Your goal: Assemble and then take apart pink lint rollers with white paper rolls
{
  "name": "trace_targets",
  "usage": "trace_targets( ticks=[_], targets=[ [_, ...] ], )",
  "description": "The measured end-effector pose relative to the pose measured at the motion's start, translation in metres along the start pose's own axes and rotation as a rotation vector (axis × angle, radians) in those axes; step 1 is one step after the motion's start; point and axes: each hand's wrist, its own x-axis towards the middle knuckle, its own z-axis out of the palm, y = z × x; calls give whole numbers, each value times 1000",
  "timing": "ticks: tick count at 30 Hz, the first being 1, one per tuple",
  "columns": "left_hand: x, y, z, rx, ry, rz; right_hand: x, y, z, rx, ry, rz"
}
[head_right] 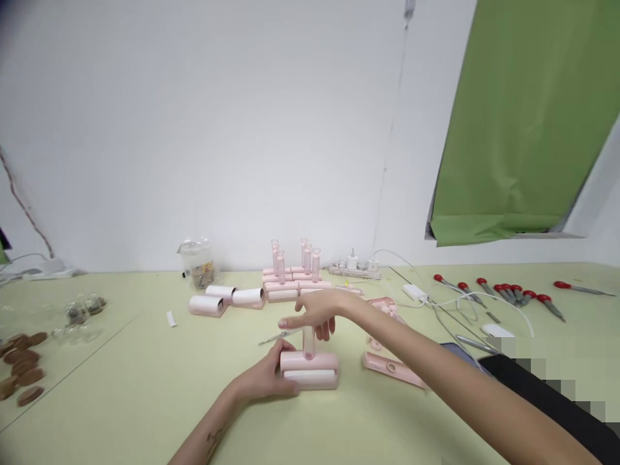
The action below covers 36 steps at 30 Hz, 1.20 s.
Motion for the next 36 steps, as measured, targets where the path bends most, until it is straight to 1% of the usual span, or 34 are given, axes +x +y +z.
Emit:
trace_targets(
  ticks=[1,2,4,6,7,8,10,11,13,15,17,19,24,27,31,34,36],
  targets=[
    [-1,1,-3,16,6,5,-4,9,-7,94,17,9],
    [-2,3,-7,29,27,27,-8,21,-14,187,65,22],
    [-3,14,-15,27,139,121,-14,49,-21,321,215,71],
    [-1,32,-20,-17,279,239,-16,80,-19,323,343,135],
    [2,43,-20,-48,327,281,-16,95,-15,304,377,164],
    [5,54,-19,-77,348,305,-13,109,-9,289,395,187],
    [15,73,-11,-127,328,300,-7,133,2,263,409,223],
    [21,79,-5,-148,291,292,-3,143,7,251,409,234],
    [34,84,8,-190,192,256,7,159,13,221,405,247],
    [45,82,19,-258,125,216,16,171,16,185,408,261],
    [52,77,26,-342,118,204,27,181,17,148,417,273],
    [55,72,29,-410,128,217,37,188,18,116,427,273],
    [58,68,31,-517,105,202,61,199,27,47,423,243],
    [59,68,32,-539,108,199,74,201,35,13,423,258],
    [58,70,31,-515,97,198,91,200,44,-39,496,339],
    [54,73,29,-477,87,177,103,200,47,-60,572,448],
    [51,74,28,-464,83,163,108,203,46,-57,600,521]
  ],
)
